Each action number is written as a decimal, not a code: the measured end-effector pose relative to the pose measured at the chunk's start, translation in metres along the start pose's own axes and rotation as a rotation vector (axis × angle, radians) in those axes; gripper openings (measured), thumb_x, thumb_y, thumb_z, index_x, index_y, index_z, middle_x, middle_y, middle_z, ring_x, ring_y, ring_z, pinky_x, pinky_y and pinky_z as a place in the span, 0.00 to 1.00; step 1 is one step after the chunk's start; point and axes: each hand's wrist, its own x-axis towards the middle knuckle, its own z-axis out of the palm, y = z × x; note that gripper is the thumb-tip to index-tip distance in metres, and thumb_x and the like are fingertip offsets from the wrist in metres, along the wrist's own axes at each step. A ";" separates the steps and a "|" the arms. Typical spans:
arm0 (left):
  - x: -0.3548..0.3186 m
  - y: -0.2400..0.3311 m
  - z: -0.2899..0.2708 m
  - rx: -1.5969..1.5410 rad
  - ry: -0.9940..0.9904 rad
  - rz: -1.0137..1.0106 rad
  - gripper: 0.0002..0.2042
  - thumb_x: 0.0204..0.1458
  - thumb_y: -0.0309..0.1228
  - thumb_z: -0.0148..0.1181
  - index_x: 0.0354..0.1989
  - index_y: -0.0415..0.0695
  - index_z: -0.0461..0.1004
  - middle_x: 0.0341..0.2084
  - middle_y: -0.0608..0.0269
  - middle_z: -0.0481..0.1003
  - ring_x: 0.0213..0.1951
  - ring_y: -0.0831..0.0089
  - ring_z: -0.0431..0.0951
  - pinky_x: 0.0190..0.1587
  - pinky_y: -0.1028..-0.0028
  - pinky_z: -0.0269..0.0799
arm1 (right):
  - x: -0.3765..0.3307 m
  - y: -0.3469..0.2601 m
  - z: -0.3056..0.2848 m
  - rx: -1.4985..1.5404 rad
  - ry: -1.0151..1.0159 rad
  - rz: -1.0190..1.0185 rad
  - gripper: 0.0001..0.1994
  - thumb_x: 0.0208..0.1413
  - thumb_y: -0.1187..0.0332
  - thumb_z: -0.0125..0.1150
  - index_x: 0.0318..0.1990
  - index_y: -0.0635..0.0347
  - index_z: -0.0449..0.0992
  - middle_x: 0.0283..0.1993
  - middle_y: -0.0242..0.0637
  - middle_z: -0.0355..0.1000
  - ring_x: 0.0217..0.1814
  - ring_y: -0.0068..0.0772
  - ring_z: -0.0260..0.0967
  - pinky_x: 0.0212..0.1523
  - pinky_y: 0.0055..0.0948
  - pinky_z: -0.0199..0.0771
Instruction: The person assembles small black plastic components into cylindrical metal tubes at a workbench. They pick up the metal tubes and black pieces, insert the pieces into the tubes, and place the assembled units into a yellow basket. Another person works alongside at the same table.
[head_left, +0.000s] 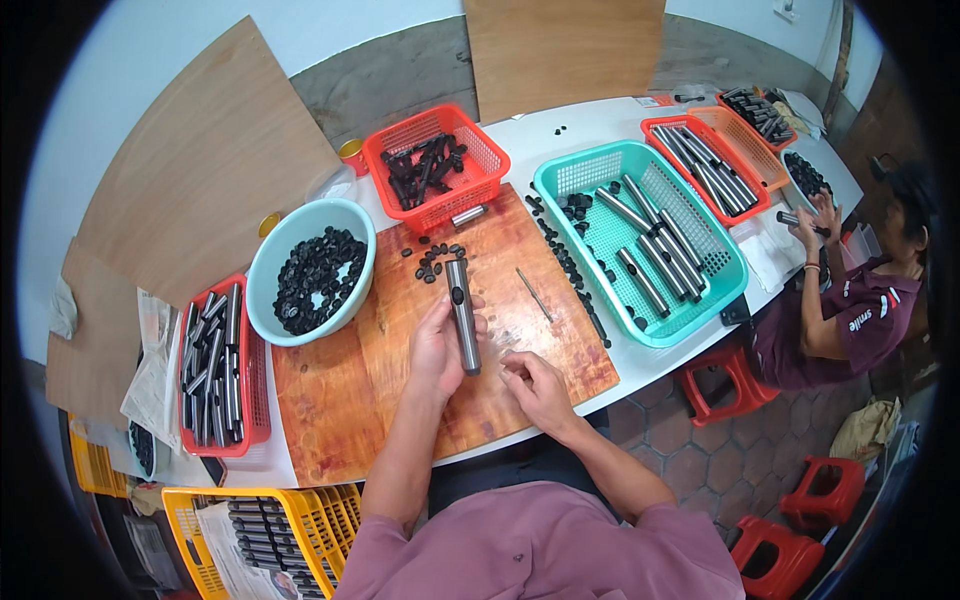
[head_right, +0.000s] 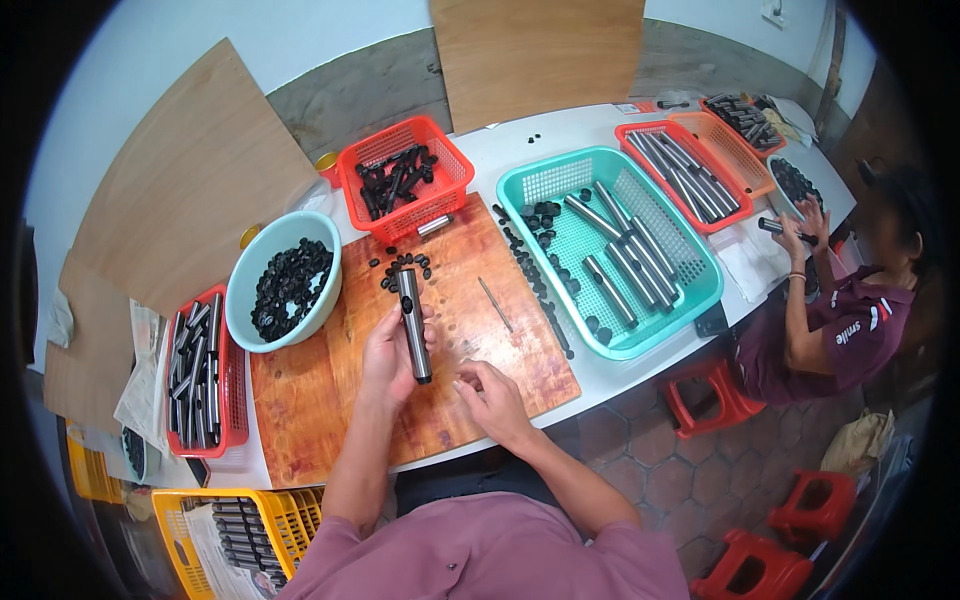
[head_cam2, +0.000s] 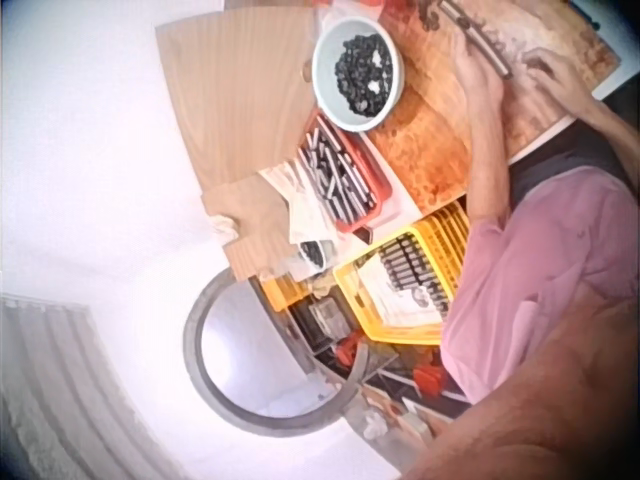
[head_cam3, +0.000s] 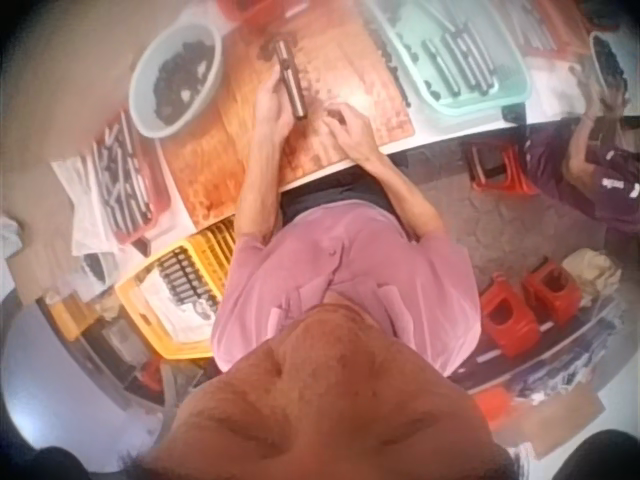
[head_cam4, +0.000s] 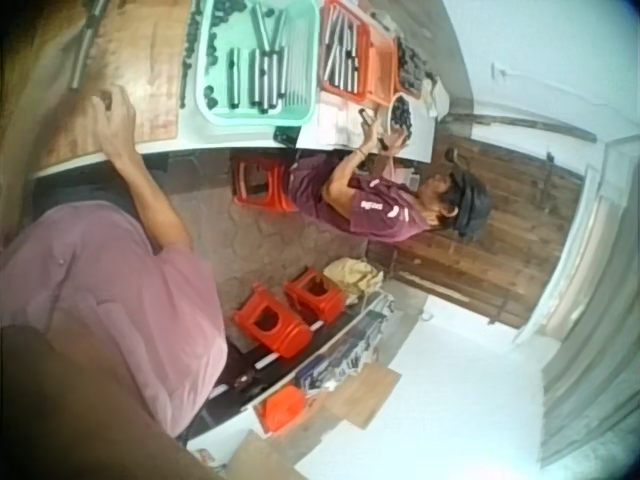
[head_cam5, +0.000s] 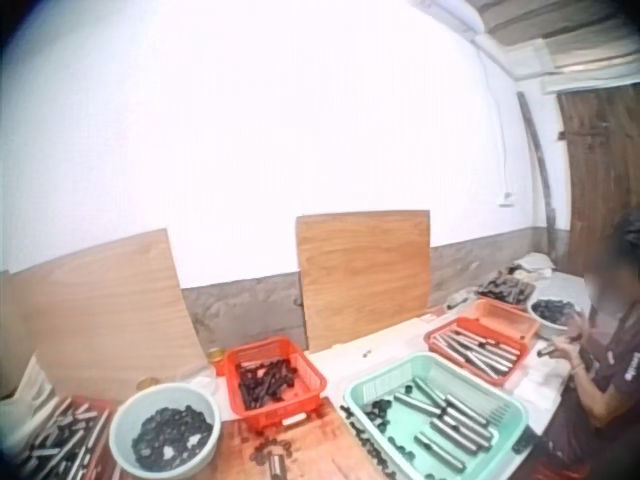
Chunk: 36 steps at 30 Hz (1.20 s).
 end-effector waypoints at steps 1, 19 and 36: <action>0.002 0.002 0.003 -0.012 -0.025 -0.012 0.17 0.71 0.40 0.42 0.55 0.42 0.70 0.41 0.56 0.76 0.33 0.68 0.77 0.36 0.69 0.75 | 0.001 0.001 0.000 0.023 0.001 0.019 0.10 0.61 0.71 0.62 0.47 0.66 0.76 0.40 0.43 0.76 0.40 0.34 0.78 0.42 0.30 0.77; -0.008 -0.011 0.019 0.083 -0.130 0.009 0.14 0.69 0.38 0.45 0.55 0.43 0.67 0.42 0.53 0.76 0.34 0.68 0.78 0.35 0.70 0.74 | 0.002 -0.003 0.001 -0.040 0.013 -0.053 0.07 0.58 0.73 0.64 0.41 0.66 0.77 0.37 0.46 0.76 0.36 0.43 0.79 0.37 0.34 0.79; -0.008 -0.011 0.014 0.063 -0.081 -0.052 0.15 0.70 0.41 0.45 0.54 0.43 0.68 0.41 0.54 0.76 0.34 0.69 0.78 0.35 0.70 0.76 | 0.002 0.000 0.002 -0.034 -0.004 -0.040 0.07 0.57 0.74 0.64 0.42 0.67 0.77 0.36 0.46 0.76 0.36 0.42 0.79 0.35 0.34 0.80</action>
